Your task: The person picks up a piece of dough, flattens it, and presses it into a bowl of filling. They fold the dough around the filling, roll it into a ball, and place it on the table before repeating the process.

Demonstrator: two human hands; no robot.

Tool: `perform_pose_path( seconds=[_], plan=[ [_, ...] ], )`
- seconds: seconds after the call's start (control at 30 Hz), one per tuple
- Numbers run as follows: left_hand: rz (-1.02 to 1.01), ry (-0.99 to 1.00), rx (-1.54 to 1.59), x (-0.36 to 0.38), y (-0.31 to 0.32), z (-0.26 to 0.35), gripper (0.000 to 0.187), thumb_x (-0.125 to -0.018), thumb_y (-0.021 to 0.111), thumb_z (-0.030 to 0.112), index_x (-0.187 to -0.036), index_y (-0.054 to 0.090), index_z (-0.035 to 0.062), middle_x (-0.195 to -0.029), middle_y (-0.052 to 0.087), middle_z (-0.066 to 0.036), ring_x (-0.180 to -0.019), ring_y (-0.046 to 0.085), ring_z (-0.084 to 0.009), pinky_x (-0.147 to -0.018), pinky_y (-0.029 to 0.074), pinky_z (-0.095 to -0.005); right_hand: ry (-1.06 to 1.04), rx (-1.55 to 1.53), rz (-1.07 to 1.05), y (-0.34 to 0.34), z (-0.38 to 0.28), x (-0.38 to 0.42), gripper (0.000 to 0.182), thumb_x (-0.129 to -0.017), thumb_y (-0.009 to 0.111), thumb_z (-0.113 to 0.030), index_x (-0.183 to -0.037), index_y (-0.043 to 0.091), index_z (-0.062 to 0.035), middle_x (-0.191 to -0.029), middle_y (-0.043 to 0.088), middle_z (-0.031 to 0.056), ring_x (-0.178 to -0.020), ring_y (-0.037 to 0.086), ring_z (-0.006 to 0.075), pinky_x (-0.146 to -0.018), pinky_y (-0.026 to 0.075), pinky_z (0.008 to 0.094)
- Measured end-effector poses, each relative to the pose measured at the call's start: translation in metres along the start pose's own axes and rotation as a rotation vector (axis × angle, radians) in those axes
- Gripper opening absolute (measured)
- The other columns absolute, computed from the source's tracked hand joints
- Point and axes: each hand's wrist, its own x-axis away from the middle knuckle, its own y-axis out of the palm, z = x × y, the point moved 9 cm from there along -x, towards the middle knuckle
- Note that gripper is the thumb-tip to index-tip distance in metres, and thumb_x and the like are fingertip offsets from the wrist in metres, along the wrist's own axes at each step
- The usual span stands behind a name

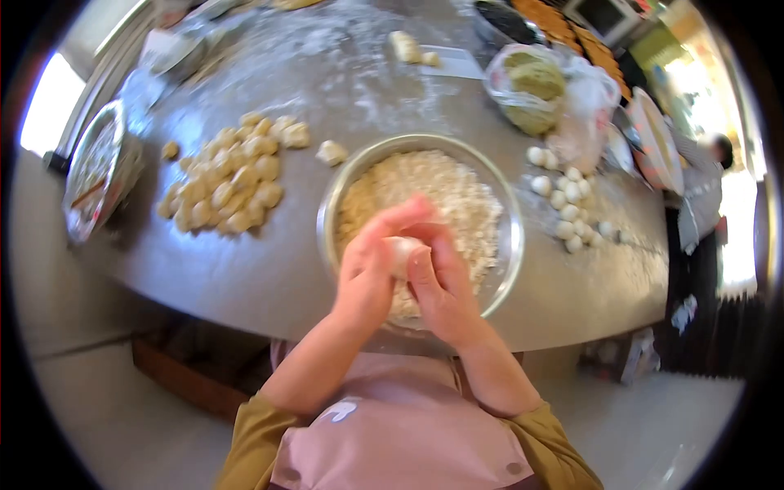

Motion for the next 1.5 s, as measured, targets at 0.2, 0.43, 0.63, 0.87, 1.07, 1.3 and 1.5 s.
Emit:
perform_pose_path(
  seconds=[0.2, 0.43, 0.63, 0.87, 1.07, 1.3, 1.5],
  plan=[
    [-0.233, 0.053, -0.171, -0.006, 0.004, -0.007, 0.055, -0.094, 0.044, 0.051, -0.092, 0.064, -0.0002, -0.090, 0.066, -0.010, -0.105, 0.056, -0.0216, -0.106, 0.034, -0.0463, -0.022, 0.049, -0.047, 0.002, 0.000, 0.002, 0.055, -0.099, 0.031, -0.052, -0.120, 0.052, -0.0051, -0.098, 0.054, 0.0059, -0.059, 0.051, 0.0095, -0.052, 0.042, 0.0258],
    [-0.022, -0.058, -0.156, -0.002, -0.006, -0.004, 0.075, -0.091, 0.030, 0.067, -0.135, 0.040, 0.0076, -0.142, 0.041, -0.009, -0.134, 0.033, -0.0220, -0.107, 0.028, -0.0392, 0.289, -0.338, 0.119, -0.055, 0.039, 0.009, 0.042, -0.098, 0.041, -0.049, -0.097, 0.056, -0.0109, -0.065, 0.052, -0.0010, -0.047, 0.043, 0.0055, -0.041, 0.035, 0.0201],
    [0.304, 0.086, -0.308, 0.007, -0.109, 0.055, 0.060, -0.098, 0.035, 0.052, -0.139, 0.038, 0.0084, -0.137, 0.044, -0.009, -0.126, 0.041, -0.0212, -0.103, 0.032, -0.0357, -0.140, -0.913, 0.658, -0.237, 0.046, 0.017, 0.061, -0.096, 0.034, -0.057, -0.128, 0.045, -0.0059, -0.119, 0.060, 0.0145, -0.065, 0.059, 0.0110, -0.057, 0.048, 0.0227],
    [0.588, 0.167, -0.365, 0.026, -0.172, 0.081, 0.051, -0.099, 0.043, 0.041, -0.137, 0.039, 0.0078, -0.133, 0.046, -0.010, -0.123, 0.043, -0.0222, -0.102, 0.033, -0.0383, -0.142, -0.676, 0.618, -0.204, 0.028, 0.005, 0.045, -0.097, 0.046, -0.042, -0.121, 0.051, -0.0047, -0.110, 0.063, 0.0118, -0.066, 0.061, 0.0134, -0.061, 0.049, 0.0255],
    [0.825, 0.252, -0.782, 0.055, -0.271, 0.109, 0.033, -0.097, 0.052, 0.021, -0.123, 0.050, 0.0018, -0.122, 0.053, -0.011, -0.116, 0.049, -0.0190, -0.096, 0.038, -0.0331, 0.069, -0.272, 0.520, -0.126, 0.054, -0.001, 0.031, -0.097, 0.053, -0.031, -0.112, 0.058, -0.0047, -0.089, 0.065, 0.0049, -0.066, 0.055, 0.0065, -0.062, 0.046, 0.0220],
    [0.978, 0.253, -1.627, 0.056, -0.293, 0.155, 0.051, -0.080, 0.064, 0.008, -0.128, 0.045, 0.0008, -0.130, 0.045, -0.022, -0.124, 0.041, -0.0347, -0.104, 0.033, -0.0427, 0.060, 0.006, 0.481, -0.116, 0.064, -0.006, 0.024, -0.098, 0.052, -0.022, -0.112, 0.059, -0.0041, -0.085, 0.062, 0.0028, -0.066, 0.051, 0.0050, -0.060, 0.043, 0.0194],
    [0.678, 0.121, -1.688, 0.013, -0.327, 0.150, 0.061, -0.073, 0.062, -0.001, -0.131, 0.045, 0.0095, -0.130, 0.045, -0.020, -0.121, 0.043, -0.0377, -0.102, 0.036, -0.0414, 0.082, 0.187, 0.446, -0.101, 0.058, -0.008, 0.023, -0.098, 0.051, -0.020, -0.112, 0.058, -0.0035, -0.084, 0.062, 0.0025, -0.066, 0.052, 0.0047, -0.060, 0.042, 0.0190]
  ],
)
